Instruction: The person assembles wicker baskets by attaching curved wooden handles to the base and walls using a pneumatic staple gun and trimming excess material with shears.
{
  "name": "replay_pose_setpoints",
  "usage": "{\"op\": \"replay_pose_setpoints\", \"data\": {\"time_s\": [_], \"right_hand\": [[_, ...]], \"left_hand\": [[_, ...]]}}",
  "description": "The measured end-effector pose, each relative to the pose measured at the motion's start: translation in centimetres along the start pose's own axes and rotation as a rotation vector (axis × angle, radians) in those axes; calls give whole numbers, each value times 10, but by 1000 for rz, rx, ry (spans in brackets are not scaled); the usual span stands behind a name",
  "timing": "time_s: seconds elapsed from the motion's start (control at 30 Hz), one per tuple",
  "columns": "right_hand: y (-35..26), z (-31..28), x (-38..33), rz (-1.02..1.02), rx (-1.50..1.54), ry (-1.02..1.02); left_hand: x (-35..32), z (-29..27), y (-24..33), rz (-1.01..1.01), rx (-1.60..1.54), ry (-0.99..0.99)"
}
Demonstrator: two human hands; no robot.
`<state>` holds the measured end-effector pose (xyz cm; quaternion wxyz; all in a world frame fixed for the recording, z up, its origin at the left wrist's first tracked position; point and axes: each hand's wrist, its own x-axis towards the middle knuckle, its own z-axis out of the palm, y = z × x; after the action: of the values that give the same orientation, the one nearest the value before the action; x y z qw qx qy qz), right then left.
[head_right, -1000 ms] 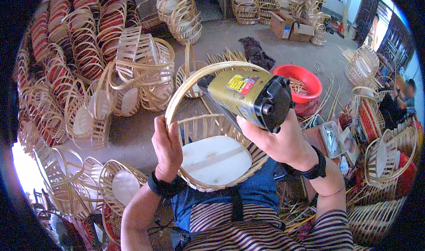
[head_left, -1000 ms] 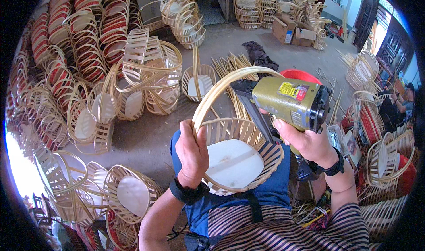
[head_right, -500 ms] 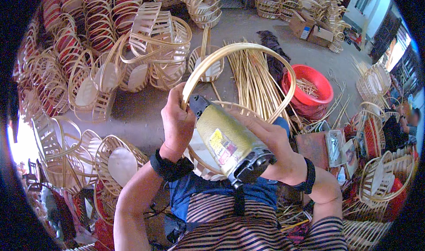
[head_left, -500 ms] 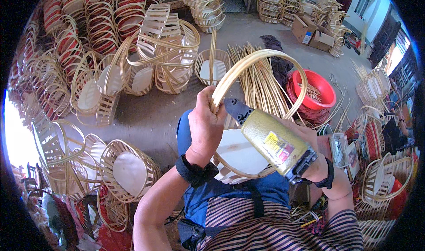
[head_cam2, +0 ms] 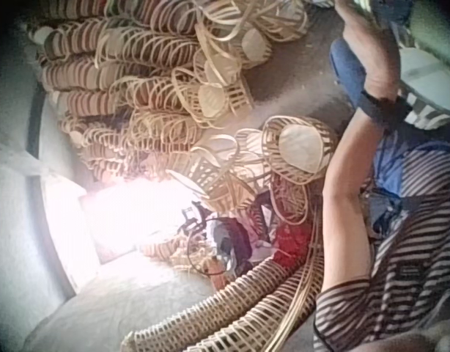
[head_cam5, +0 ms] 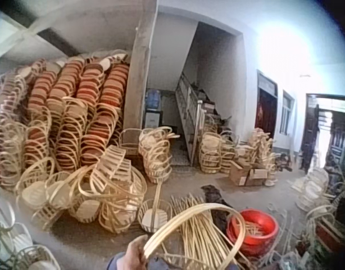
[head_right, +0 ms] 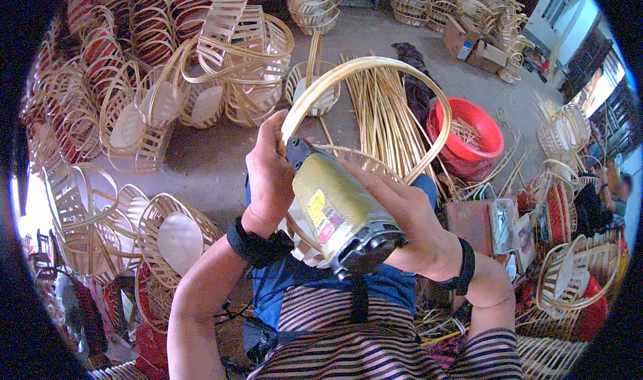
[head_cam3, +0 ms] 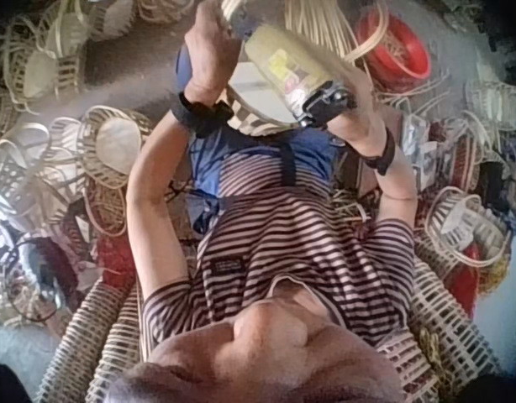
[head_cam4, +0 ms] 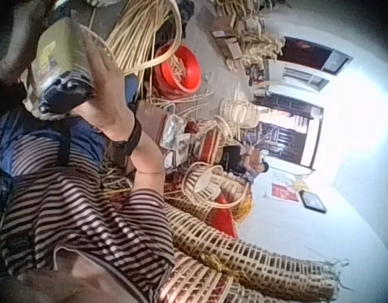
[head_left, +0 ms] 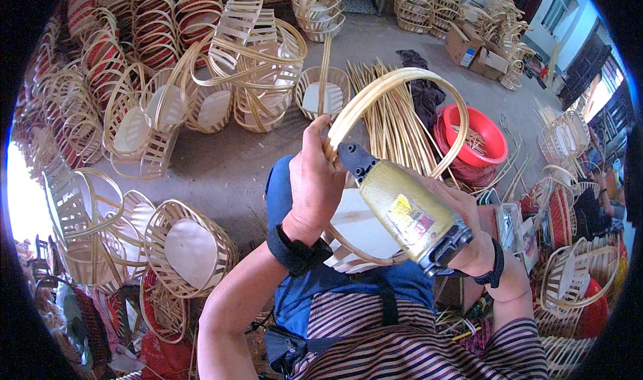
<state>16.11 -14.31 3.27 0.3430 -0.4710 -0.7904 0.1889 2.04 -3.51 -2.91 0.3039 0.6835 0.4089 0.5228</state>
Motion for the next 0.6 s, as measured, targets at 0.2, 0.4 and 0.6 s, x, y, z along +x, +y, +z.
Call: {"op": "replay_pose_setpoints", "data": {"time_s": [0.2, 0.4, 0.6], "right_hand": [[-6, -14, -27, 36, -87, 47], [31, -30, -82, 737, 179, 410], [162, 2, -226, 984, 852, 960]], "left_hand": [[6, 1, -9, 113, -67, 59], [-22, -34, -57, 238, -87, 25], [-16, -68, -73, 211, -44, -76]]}}
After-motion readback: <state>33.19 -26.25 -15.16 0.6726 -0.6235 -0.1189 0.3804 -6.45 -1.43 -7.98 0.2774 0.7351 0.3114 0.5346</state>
